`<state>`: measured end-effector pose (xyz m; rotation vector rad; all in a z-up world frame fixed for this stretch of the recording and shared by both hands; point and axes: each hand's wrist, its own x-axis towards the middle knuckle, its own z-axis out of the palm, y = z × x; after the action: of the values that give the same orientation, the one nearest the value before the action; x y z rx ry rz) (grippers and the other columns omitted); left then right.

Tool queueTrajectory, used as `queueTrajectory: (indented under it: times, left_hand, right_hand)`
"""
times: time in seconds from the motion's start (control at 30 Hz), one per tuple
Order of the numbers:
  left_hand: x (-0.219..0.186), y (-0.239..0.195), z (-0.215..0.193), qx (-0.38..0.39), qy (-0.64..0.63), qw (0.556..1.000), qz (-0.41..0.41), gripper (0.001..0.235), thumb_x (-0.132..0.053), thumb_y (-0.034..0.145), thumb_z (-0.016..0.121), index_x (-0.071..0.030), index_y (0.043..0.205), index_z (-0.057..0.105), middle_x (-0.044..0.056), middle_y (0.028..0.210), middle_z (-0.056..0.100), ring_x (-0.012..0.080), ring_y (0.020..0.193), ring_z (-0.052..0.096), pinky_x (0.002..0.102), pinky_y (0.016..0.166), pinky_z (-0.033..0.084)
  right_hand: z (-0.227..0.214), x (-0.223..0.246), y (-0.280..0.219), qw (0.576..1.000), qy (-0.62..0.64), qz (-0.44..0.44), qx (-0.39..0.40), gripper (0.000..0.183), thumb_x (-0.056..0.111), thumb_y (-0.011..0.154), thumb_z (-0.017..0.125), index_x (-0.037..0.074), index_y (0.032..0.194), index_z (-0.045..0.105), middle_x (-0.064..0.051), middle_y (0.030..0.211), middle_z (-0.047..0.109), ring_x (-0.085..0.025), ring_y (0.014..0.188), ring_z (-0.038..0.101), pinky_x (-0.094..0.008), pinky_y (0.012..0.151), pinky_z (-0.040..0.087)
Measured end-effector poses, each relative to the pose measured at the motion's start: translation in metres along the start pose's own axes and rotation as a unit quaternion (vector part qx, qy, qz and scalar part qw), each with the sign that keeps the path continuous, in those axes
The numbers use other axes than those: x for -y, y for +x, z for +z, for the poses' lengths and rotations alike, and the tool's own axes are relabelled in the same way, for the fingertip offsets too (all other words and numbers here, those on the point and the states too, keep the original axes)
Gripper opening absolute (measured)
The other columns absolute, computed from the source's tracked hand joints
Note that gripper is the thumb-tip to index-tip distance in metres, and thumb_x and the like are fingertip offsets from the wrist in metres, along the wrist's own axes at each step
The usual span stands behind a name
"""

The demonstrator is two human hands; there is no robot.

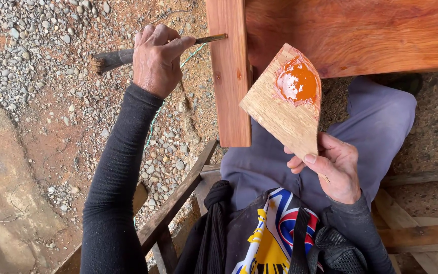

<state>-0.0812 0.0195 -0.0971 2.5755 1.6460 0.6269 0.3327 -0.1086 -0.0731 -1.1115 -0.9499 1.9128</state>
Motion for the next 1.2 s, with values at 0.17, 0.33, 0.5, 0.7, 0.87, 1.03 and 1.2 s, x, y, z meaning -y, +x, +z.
queueTrajectory:
  times: [0.17, 0.33, 0.5, 0.7, 0.87, 1.03, 1.2]
  left_hand:
    - [0.001, -0.001, 0.002, 0.007, -0.005, 1.0, -0.004, 0.026, 0.0, 0.1, 0.068, -0.015, 0.116, 0.081, 0.004, 0.1, 0.063, 0.0251, 0.094, 0.055, 0.042, 0.083, 0.041]
    - [0.001, 0.0, 0.003, 0.003, -0.018, 1.0, -0.004, 0.028, 0.002, 0.1, 0.067, -0.014, 0.118, 0.08, 0.003, 0.102, 0.063, 0.0256, 0.097, 0.055, 0.041, 0.087, 0.042]
    - [0.0, 0.0, 0.004, 0.004, -0.015, 1.0, -0.006, 0.026, 0.0, 0.1, 0.069, -0.015, 0.117, 0.08, 0.003, 0.101, 0.063, 0.0251, 0.096, 0.056, 0.041, 0.085, 0.042]
    - [0.0, -0.002, 0.007, 0.002, -0.034, 0.999, -0.011, 0.027, 0.001, 0.098, 0.069, -0.015, 0.116, 0.081, 0.003, 0.099, 0.063, 0.0251, 0.095, 0.056, 0.041, 0.084, 0.043]
    - [-0.001, -0.005, 0.012, 0.017, -0.052, 0.998, -0.029, 0.025, 0.002, 0.097, 0.069, -0.014, 0.112, 0.081, 0.004, 0.095, 0.063, 0.0251, 0.09, 0.058, 0.042, 0.077, 0.042]
    - [0.0, -0.006, 0.013, 0.021, -0.099, 0.994, -0.028, 0.024, 0.004, 0.099, 0.068, -0.012, 0.114, 0.08, 0.007, 0.093, 0.061, 0.0275, 0.087, 0.058, 0.04, 0.074, 0.044]
    - [0.003, -0.002, 0.012, 0.023, -0.087, 0.996, -0.002, 0.027, 0.007, 0.094, 0.069, -0.01, 0.112, 0.08, 0.008, 0.09, 0.061, 0.0274, 0.084, 0.058, 0.042, 0.071, 0.043]
  right_hand:
    - [0.001, 0.002, 0.001, 1.0, -0.007, 0.011, -0.005, 0.042, 0.011, 0.092, 0.061, -0.016, 0.124, 0.059, -0.027, 0.111, 0.072, -0.026, 0.085, 0.074, -0.035, 0.071, 0.062]
    - [0.001, 0.002, 0.001, 1.0, 0.002, 0.01, -0.002, 0.041, 0.012, 0.093, 0.06, -0.016, 0.123, 0.06, -0.027, 0.112, 0.072, -0.026, 0.085, 0.074, -0.035, 0.072, 0.062]
    - [0.001, 0.0, 0.0, 1.0, 0.003, 0.015, -0.003, 0.041, 0.011, 0.093, 0.06, -0.015, 0.124, 0.059, -0.027, 0.112, 0.072, -0.026, 0.085, 0.074, -0.035, 0.072, 0.062]
    - [0.001, -0.001, 0.0, 1.0, 0.002, 0.014, -0.003, 0.041, 0.01, 0.093, 0.061, -0.015, 0.125, 0.059, -0.027, 0.112, 0.072, -0.026, 0.086, 0.074, -0.035, 0.073, 0.062]
    - [0.001, -0.001, 0.0, 1.0, 0.003, 0.018, -0.007, 0.04, 0.01, 0.092, 0.061, -0.015, 0.123, 0.059, -0.027, 0.112, 0.072, -0.026, 0.085, 0.074, -0.035, 0.072, 0.062]
    - [0.002, 0.0, 0.001, 1.0, 0.004, 0.018, -0.006, 0.04, 0.011, 0.092, 0.061, -0.016, 0.123, 0.059, -0.027, 0.112, 0.071, -0.026, 0.085, 0.074, -0.035, 0.073, 0.062]
    - [0.003, 0.0, 0.001, 1.0, -0.001, 0.019, -0.005, 0.04, 0.011, 0.092, 0.06, -0.015, 0.122, 0.06, -0.027, 0.111, 0.072, -0.026, 0.086, 0.074, -0.035, 0.073, 0.062]
